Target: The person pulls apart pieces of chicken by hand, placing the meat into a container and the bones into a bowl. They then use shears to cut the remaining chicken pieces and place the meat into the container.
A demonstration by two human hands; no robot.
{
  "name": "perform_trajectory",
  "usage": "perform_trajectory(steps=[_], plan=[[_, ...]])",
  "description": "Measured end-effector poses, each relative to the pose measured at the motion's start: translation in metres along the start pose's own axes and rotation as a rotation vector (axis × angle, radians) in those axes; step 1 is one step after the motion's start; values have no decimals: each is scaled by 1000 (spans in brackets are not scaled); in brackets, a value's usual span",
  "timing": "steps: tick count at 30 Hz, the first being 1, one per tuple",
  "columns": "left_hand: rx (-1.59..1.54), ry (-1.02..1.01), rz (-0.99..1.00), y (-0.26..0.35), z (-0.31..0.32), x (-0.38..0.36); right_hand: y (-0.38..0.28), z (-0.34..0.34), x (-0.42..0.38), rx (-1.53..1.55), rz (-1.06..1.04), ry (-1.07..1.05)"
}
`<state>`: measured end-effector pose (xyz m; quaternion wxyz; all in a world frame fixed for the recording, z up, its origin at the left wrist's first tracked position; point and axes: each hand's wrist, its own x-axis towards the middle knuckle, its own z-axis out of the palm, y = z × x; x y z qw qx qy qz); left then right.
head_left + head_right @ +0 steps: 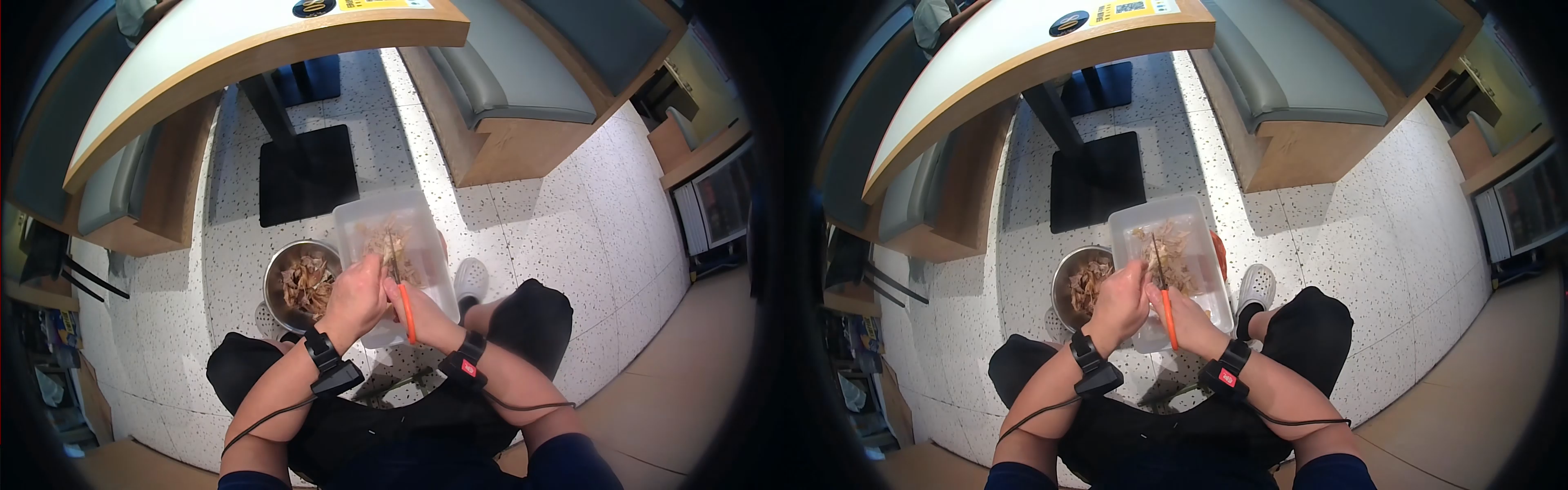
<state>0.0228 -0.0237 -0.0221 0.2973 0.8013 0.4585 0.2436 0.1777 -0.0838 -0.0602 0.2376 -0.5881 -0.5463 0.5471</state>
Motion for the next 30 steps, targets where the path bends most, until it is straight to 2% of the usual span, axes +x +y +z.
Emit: perform_trajectory(steps=[5,12,14,17,21,23,30], plan=[[-25,120,24,4,3,2,5,2,3,-109,-188,53],[-44,233,88,3,6,4,-2,4,5,-5,-156,74],[-13,275,140,1,7,5,-9,5,2,321,-6,40],[-7,302,106,4,11,4,-7,5,2,264,-33,54],[-105,222,-45,13,11,3,-11,6,0,219,-75,123],[-198,161,-123,12,12,3,-3,8,2,100,-224,184],[-443,40,-188,-6,18,7,-10,2,1,261,-41,163]])
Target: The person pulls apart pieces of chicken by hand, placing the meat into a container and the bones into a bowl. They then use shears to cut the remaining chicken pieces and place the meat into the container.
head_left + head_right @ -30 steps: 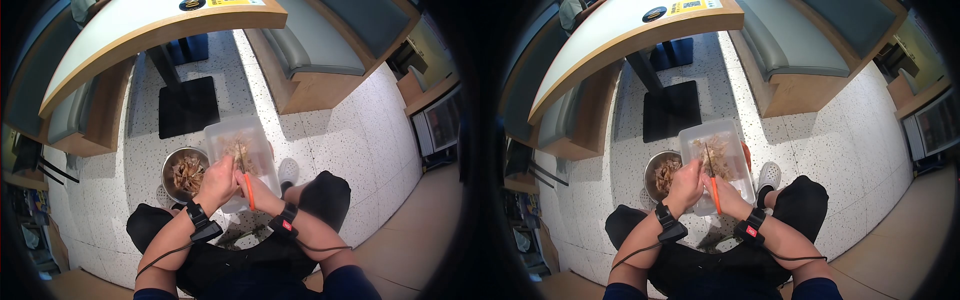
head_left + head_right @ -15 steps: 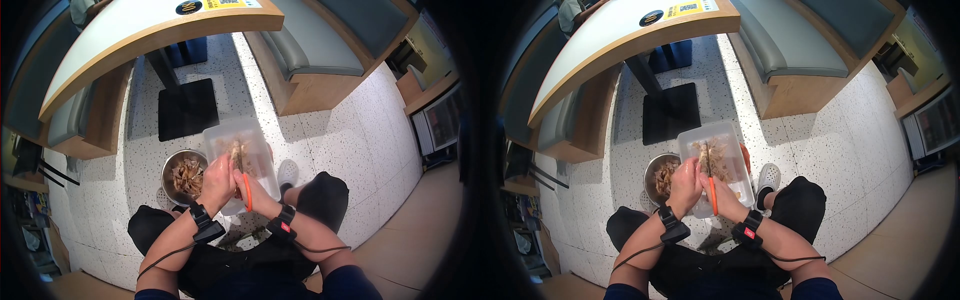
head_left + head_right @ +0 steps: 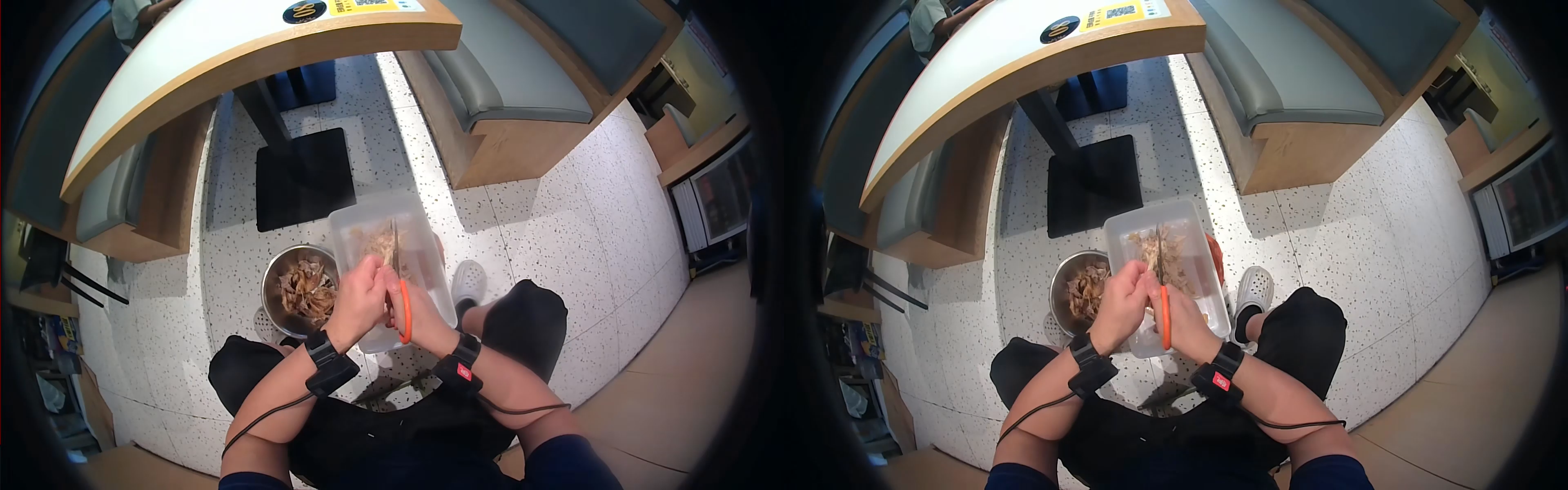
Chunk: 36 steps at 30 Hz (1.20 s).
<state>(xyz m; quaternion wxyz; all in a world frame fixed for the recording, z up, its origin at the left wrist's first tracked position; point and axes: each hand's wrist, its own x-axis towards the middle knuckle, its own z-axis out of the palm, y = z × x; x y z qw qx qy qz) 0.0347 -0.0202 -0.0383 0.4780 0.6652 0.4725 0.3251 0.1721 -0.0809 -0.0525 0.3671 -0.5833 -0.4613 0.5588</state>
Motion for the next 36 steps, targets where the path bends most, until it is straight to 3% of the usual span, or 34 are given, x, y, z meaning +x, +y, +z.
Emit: perform_trajectory(steps=[6,8,9,11,15,21,24,26,29,36], plan=[[40,-28,-73,13,-5,-2,-4,-2,0,-116,0,-17],[121,-12,4,12,-5,-4,4,-1,2,-290,-315,63],[121,-12,3,12,-5,-4,-3,-1,-1,-289,-314,62],[175,-12,17,10,-5,-4,-24,-1,-7,-34,158,-15],[184,-12,20,0,-1,-11,-1,4,2,-124,-70,59],[-56,-78,-162,-20,0,-14,4,-5,9,120,28,45],[-584,-76,-432,-26,-9,-13,14,-9,6,-71,-64,30],[-711,-89,-455,-23,-20,-10,-4,-10,1,211,270,-79],[-887,-99,-481,-13,-33,-8,11,-5,1,412,226,-43],[-1065,-142,-473,-10,-46,-8,7,-17,1,444,171,26]])
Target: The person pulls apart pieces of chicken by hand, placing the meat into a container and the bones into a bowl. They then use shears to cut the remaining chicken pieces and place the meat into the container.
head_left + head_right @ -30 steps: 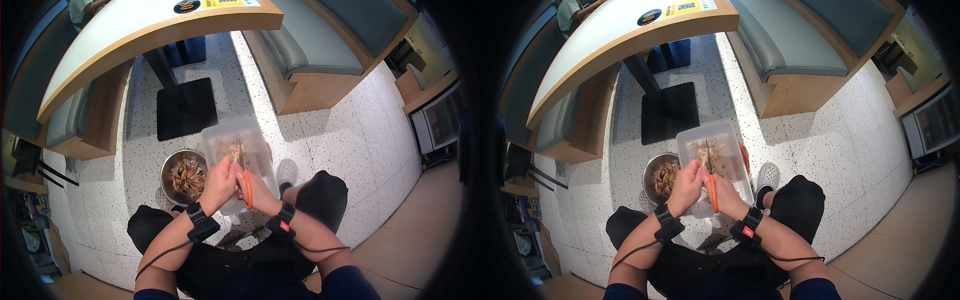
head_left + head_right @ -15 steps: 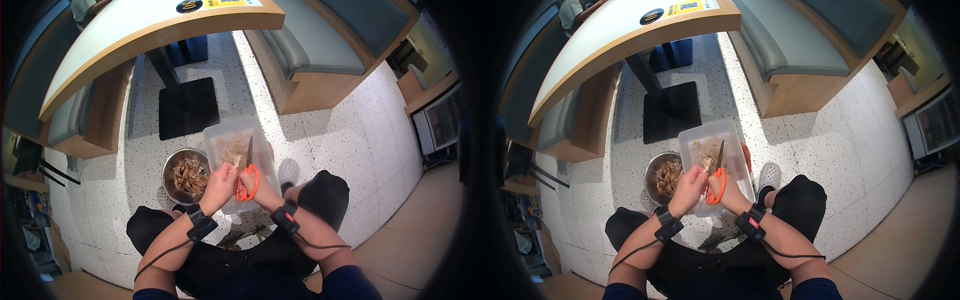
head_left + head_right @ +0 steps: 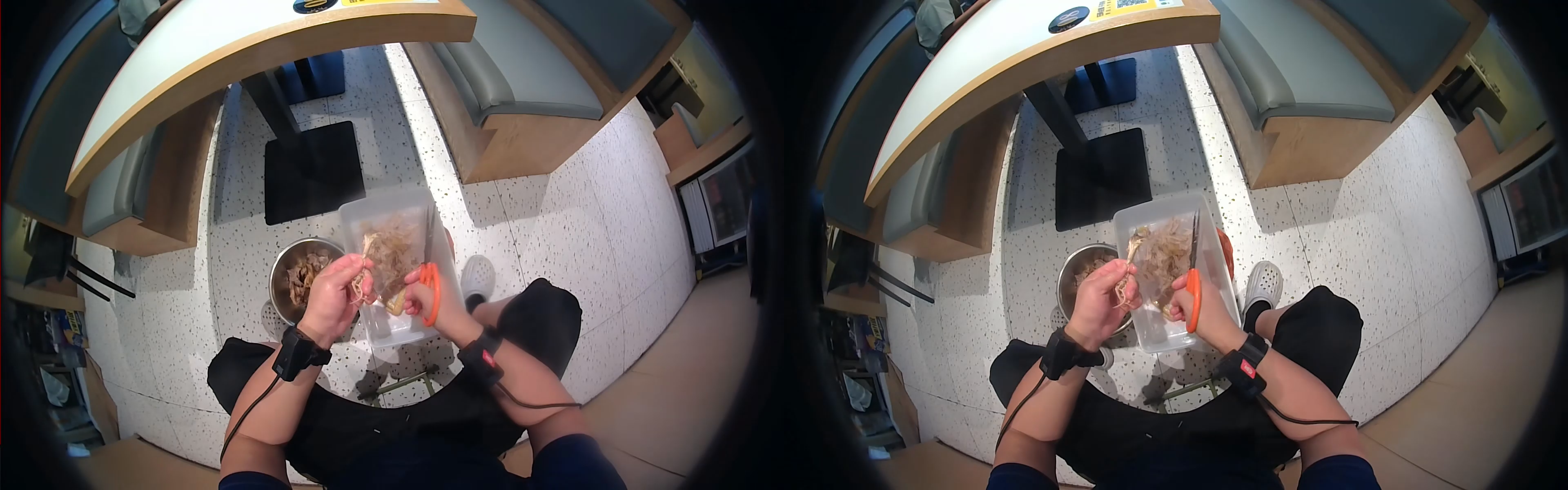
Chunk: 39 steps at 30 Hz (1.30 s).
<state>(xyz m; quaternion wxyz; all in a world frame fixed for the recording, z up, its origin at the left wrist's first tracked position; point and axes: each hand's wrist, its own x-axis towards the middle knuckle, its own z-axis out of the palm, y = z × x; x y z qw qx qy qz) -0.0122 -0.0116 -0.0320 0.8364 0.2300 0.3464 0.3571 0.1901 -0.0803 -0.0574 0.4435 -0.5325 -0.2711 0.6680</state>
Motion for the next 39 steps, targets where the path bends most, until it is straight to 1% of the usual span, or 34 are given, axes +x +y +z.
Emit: perform_trajectory(steps=[5,7,8,10,12,13,15,16,20,22,23,25,26,28,29,31,32,33,35,36,37,38,39], plan=[[-14,-28,4,5,-2,-3,-11,-6,2,113,-61,131],[106,-21,5,4,1,-4,-18,-6,2,134,-57,126],[106,-21,3,4,3,-5,-21,-5,1,125,-89,96],[240,-46,-21,1,8,-7,-32,-1,-6,118,-120,70],[269,-81,-48,1,12,-10,-46,7,-14,111,-191,70],[297,-115,-71,0,14,-11,-46,6,-14,113,-190,74],[307,-115,-92,0,17,-12,-47,4,-15,100,-232,6],[315,-113,-110,0,17,-12,-48,3,-14,100,-231,6],[370,-104,-57,3,17,-11,-51,-3,-15,105,-206,8],[731,-70,87,7,21,-13,-52,-5,-14,93,-199,1],[730,-69,86,7,20,-12,-51,-6,-13,58,-203,12],[857,-56,108,6,17,-10,-50,-6,-12,23,-207,24],[856,-54,109,4,18,-9,-51,-6,-13,36,-193,33],[521,3,203,2,25,-7,-51,-5,-12,45,-183,35],[521,4,208,0,26,-6,-47,-6,-11,100,-185,51],[219,35,199,-7,23,0,-38,-9,-6,153,-190,66],[177,71,138,-16,15,4,-33,-9,-2,243,-202,84],[156,140,60,-16,23,2,-32,-8,0,332,-213,101],[178,144,-49,-23,21,5,-30,-7,0,346,-209,110],[176,144,-45,-25,22,5,-28,-5,0,365,-204,122],[180,96,-17,-26,24,5,-26,-2,-1,363,-204,118],[184,48,10,-27,25,5,-23,1,-3,348,-175,87],[184,49,11,-25,27,4,-21,5,-5,334,-145,56]])
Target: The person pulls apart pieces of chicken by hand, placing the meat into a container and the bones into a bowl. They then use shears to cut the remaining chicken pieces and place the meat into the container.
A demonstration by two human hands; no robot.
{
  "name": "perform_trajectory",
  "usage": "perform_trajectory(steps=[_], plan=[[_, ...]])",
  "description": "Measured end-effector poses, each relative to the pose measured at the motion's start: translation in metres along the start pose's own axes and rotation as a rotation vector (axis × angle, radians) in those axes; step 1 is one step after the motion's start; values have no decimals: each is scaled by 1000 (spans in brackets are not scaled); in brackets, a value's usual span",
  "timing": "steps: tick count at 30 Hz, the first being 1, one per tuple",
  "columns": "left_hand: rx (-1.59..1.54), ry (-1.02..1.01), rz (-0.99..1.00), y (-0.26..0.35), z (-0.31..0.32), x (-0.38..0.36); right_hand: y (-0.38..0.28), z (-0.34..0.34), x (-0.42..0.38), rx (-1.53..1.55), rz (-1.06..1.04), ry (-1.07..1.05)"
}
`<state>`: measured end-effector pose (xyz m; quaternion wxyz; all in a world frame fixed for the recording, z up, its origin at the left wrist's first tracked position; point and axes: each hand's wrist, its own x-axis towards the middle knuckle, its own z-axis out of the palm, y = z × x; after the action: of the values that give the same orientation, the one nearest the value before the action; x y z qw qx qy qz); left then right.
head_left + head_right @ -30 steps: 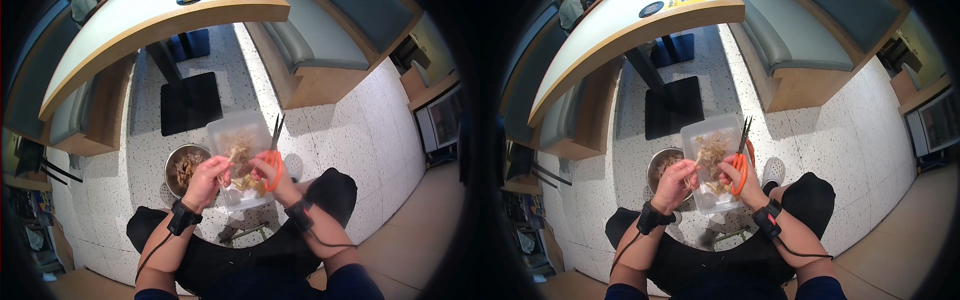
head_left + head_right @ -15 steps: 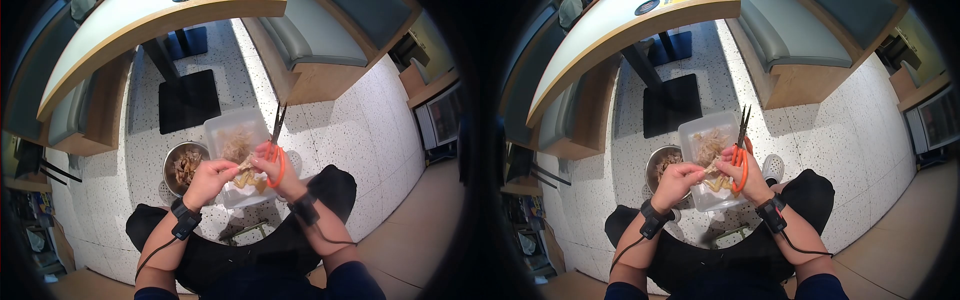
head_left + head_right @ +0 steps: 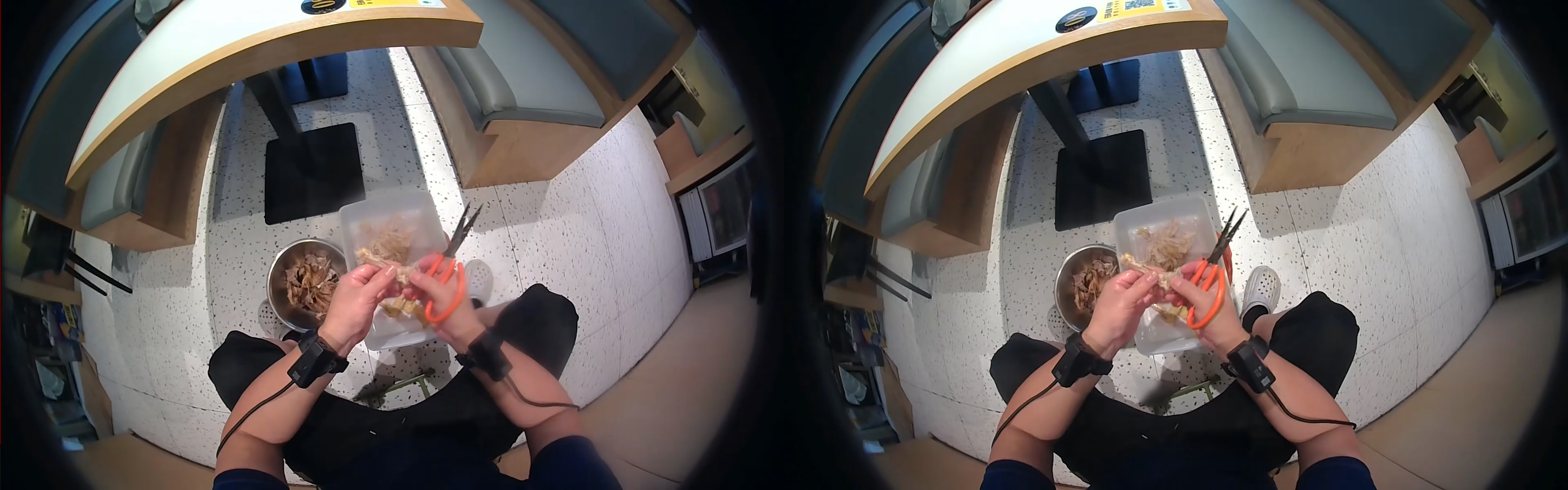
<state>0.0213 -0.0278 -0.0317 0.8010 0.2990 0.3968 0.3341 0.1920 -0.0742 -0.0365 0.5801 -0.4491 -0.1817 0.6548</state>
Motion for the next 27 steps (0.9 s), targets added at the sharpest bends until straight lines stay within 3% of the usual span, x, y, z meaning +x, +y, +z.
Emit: perform_trajectory(steps=[3,6,8,21,24,26,27], plan=[[-45,18,33,7,3,1,5,10,-9,-77,35,-29],[108,99,65,10,-2,3,9,5,-6,-224,31,-19],[311,102,135,14,-1,-1,4,3,-4,-497,-101,54],[345,-91,-106,19,7,-21,-16,9,0,-401,-230,6],[489,-75,-73,19,9,-23,-14,-1,4,-434,-230,28],[881,8,293,15,7,-24,-14,-3,6,-441,-222,55],[882,7,293,14,6,-22,-14,-3,6,-440,-223,56]])
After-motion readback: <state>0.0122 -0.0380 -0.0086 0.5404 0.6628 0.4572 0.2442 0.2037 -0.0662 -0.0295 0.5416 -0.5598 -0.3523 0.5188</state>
